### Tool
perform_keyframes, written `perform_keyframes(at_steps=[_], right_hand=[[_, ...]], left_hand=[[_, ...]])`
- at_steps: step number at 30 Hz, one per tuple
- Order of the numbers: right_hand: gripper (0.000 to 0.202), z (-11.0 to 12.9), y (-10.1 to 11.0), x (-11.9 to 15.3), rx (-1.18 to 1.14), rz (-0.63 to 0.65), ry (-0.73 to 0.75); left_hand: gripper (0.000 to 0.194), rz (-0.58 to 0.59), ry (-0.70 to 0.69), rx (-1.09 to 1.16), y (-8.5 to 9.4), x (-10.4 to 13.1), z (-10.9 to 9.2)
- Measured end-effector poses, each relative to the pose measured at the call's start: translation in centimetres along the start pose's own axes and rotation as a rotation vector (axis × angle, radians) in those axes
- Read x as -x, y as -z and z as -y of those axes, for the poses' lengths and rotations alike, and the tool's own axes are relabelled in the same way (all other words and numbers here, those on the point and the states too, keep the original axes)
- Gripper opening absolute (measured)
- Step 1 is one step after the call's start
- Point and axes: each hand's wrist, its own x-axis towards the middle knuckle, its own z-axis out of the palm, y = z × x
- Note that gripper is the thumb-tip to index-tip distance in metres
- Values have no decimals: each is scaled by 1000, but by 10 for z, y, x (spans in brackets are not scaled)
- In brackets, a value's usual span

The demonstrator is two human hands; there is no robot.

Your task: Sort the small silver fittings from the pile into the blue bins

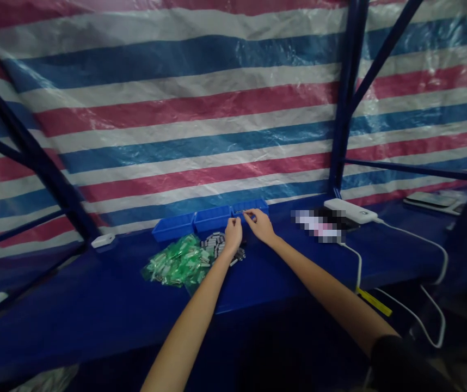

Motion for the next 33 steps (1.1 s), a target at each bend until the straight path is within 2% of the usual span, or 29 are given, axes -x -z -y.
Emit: perform_keyframes(at_steps=[5, 10, 17, 22, 25, 29, 33], right_hand=[[25, 2, -3, -1, -118, -36, 14], [27, 6, -4, -1, -269, -4, -77], [25, 3, -8, -4, -398, -12, -154], [19, 4, -16, -2, -547, 22, -190], [21, 8, -18, 1, -641, 49, -265], [26, 11, -16, 2, -662, 35, -375], [32, 8, -12, 1, -617, 30, -394]], left_hand=[[29, 114, -112, 43, -5, -1, 2], [31, 158, -221, 93, -8, -1, 5], [25, 59, -196, 40, -7, 4, -1], [16, -9, -214, 57, -3, 3, -3], [14, -36, -198, 30, -2, -1, -2], [17, -18, -145, 18, -4, -2, -1], [21, 42, -146, -46, -5, 1, -3]])
